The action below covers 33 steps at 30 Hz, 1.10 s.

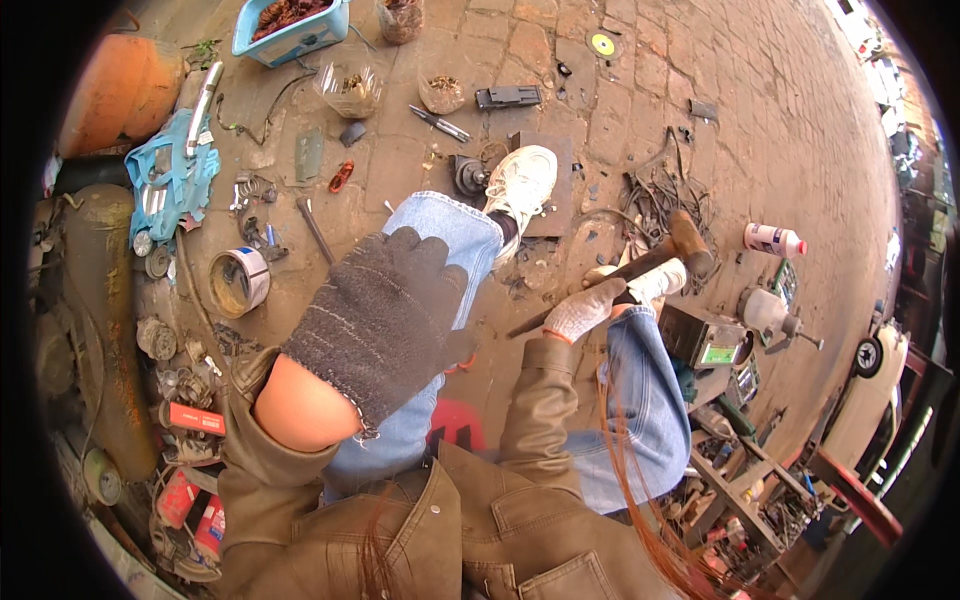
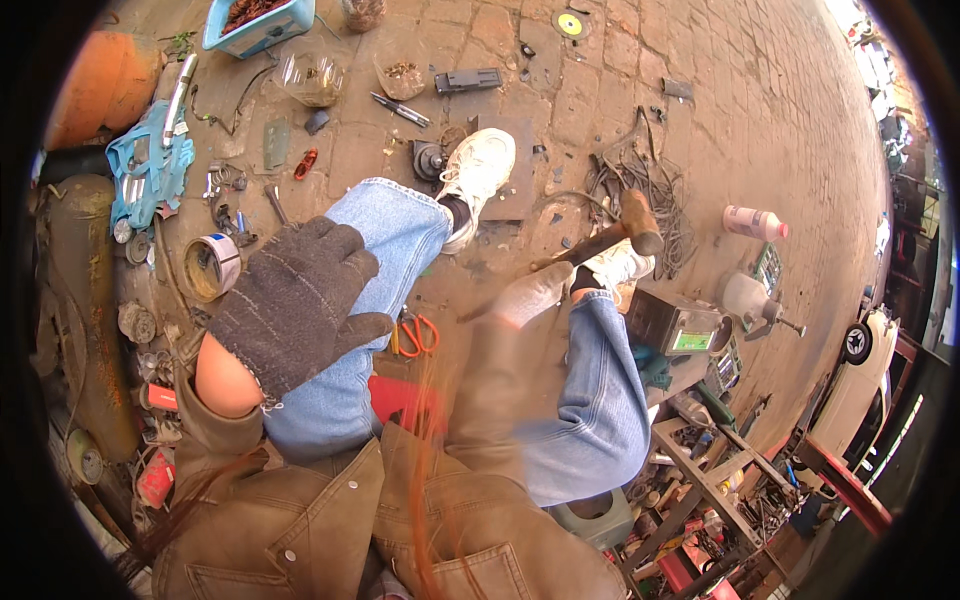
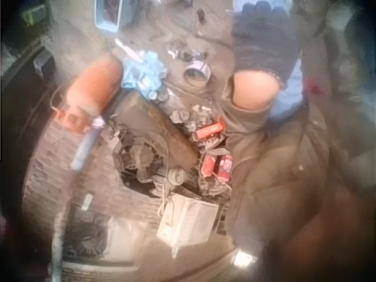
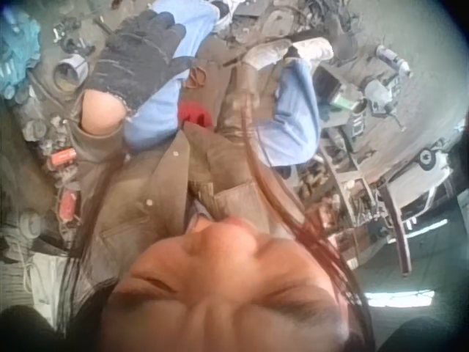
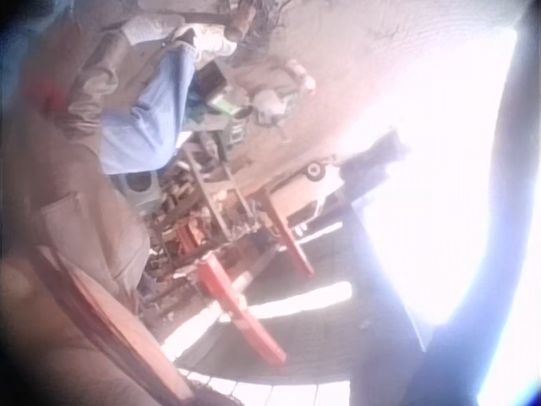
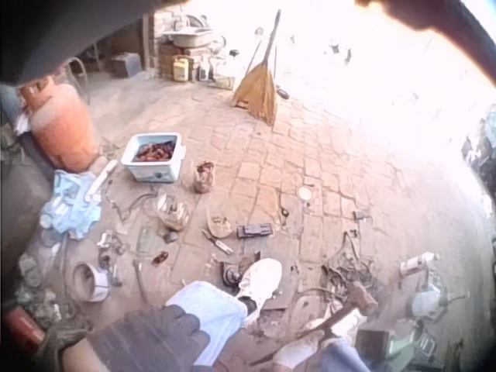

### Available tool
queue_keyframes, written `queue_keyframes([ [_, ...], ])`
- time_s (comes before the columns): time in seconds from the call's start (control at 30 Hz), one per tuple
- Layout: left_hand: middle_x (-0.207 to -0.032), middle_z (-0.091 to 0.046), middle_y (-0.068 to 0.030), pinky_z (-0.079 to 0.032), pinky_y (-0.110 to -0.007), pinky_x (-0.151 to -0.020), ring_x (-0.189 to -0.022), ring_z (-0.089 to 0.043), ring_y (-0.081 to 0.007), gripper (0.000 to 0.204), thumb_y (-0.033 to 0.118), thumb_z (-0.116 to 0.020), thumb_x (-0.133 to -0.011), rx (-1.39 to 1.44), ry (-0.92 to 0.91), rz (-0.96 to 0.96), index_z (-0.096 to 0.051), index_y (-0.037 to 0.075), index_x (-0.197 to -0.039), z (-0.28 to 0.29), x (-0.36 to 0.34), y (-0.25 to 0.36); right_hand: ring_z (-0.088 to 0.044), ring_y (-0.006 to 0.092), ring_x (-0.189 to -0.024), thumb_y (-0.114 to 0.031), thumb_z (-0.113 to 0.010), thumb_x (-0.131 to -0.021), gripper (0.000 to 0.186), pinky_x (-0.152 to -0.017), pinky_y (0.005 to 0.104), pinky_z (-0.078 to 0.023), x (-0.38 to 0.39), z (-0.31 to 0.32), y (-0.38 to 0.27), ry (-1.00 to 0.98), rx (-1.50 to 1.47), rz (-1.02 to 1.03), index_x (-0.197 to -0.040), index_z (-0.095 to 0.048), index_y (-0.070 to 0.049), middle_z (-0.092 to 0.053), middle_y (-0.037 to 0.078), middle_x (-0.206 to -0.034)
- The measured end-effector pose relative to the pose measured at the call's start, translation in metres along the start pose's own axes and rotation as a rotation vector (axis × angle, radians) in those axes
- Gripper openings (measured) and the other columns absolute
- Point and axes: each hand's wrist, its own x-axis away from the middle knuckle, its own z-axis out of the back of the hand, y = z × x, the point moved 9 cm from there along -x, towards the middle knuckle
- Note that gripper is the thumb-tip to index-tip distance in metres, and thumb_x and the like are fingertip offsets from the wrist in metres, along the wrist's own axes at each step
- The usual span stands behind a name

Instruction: The person sits on the ground and uses orange-handled shears to cut small metal rods into shorter pieces. They repeatedly pick up rods, position them in the shears, cut, and place the pieces on the ground.

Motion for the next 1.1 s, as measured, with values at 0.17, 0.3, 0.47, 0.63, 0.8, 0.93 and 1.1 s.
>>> queue_keyframes([
  [0.17, -0.103, -0.059, -0.0156, -0.044, -0.044, -0.09, -0.102, -0.055, -0.0327, 0.042, 0.036, -0.069, -0.079, -0.009, -0.006, 0.009, -0.063, 0.001, -0.102, 0.002, -0.006, 0.001, -0.057, 0.0365, -0.107, -0.016, -0.056, -0.083, 0.066, -0.092, 0.0421, -0.045, 0.028, -0.052, 0.045, -0.009, 0.613, 0.34, -0.144, -0.032, -0.002, -0.054, 0.028, -0.127],
  [0.3, -0.103, -0.059, -0.0148, -0.045, -0.044, -0.09, -0.103, -0.055, -0.0328, 0.041, 0.037, -0.069, -0.079, -0.031, 0.037, -0.053, -0.064, 0.003, -0.103, 0.004, -0.007, 0.01, -0.054, 0.0361, -0.118, -0.016, -0.057, -0.083, 0.067, -0.1, 0.0401, -0.042, 0.016, -0.073, 0.119, -0.478, 0.852, -0.028, -0.144, -0.032, -0.002, -0.053, 0.027, -0.129],
  [0.47, -0.103, -0.06, -0.0152, -0.045, -0.044, -0.09, -0.102, -0.056, -0.0329, 0.042, 0.04, -0.067, -0.081, -0.11, -0.075, 0.049, -0.065, 0.005, -0.103, -0.014, -0.004, -0.009, -0.057, 0.0331, -0.063, -0.054, -0.043, -0.096, 0.059, -0.063, 0.0415, -0.047, 0.054, 0.004, 0.062, 0.004, 0.412, -0.071, -0.086, -0.064, 0.001, -0.061, 0.016, -0.067],
  [0.63, -0.102, -0.061, -0.0166, -0.046, -0.046, -0.086, -0.099, -0.057, -0.0349, 0.043, 0.04, -0.065, -0.083, -0.114, -0.056, -0.024, -0.062, 0.002, -0.103, -0.016, -0.009, -0.001, -0.065, 0.0404, -0.079, -0.058, -0.059, -0.083, 0.059, -0.072, 0.0475, -0.049, 0.085, 0.054, 0.079, 0.156, 0.869, -0.338, -0.089, -0.068, 0.0, -0.067, 0.023, -0.082],
  [0.8, -0.101, -0.061, -0.0167, -0.046, -0.045, -0.087, -0.099, -0.057, -0.0347, 0.039, 0.037, -0.067, -0.082, -0.151, -0.147, -0.023, -0.064, 0.003, -0.1, -0.02, -0.015, 0.009, -0.062, 0.0378, -0.097, -0.056, -0.063, -0.081, 0.06, -0.081, 0.0469, -0.049, 0.092, 0.055, 0.103, 0.089, 0.955, -0.498, -0.107, -0.062, -0.001, -0.063, 0.023, -0.108],
  [0.93, -0.1, -0.062, -0.0154, -0.046, -0.045, -0.085, -0.096, -0.058, -0.0342, 0.037, 0.035, -0.068, -0.081, -0.119, -0.123, -0.054, -0.063, 0.003, -0.1, -0.017, -0.022, 0.013, -0.05, 0.0346, -0.116, -0.027, -0.068, -0.08, 0.046, -0.097, 0.0436, -0.043, 0.046, 0.007, 0.047, 0.25, 0.662, -0.054, -0.118, -0.053, -0.006, -0.052, 0.019, -0.123],
  [1.1, -0.1, -0.062, -0.0149, -0.046, -0.045, -0.085, -0.096, -0.058, -0.0338, 0.037, 0.034, -0.069, -0.081, -0.157, -0.203, -0.016, -0.062, 0.004, -0.102, -0.025, -0.029, 0.009, -0.052, 0.0373, -0.114, -0.012, -0.067, -0.078, 0.043, -0.097, 0.0419, -0.044, -0.038, -0.1, 0.003, -0.156, 0.59, 0.396, -0.119, -0.056, -0.007, -0.054, 0.019, -0.121],
])
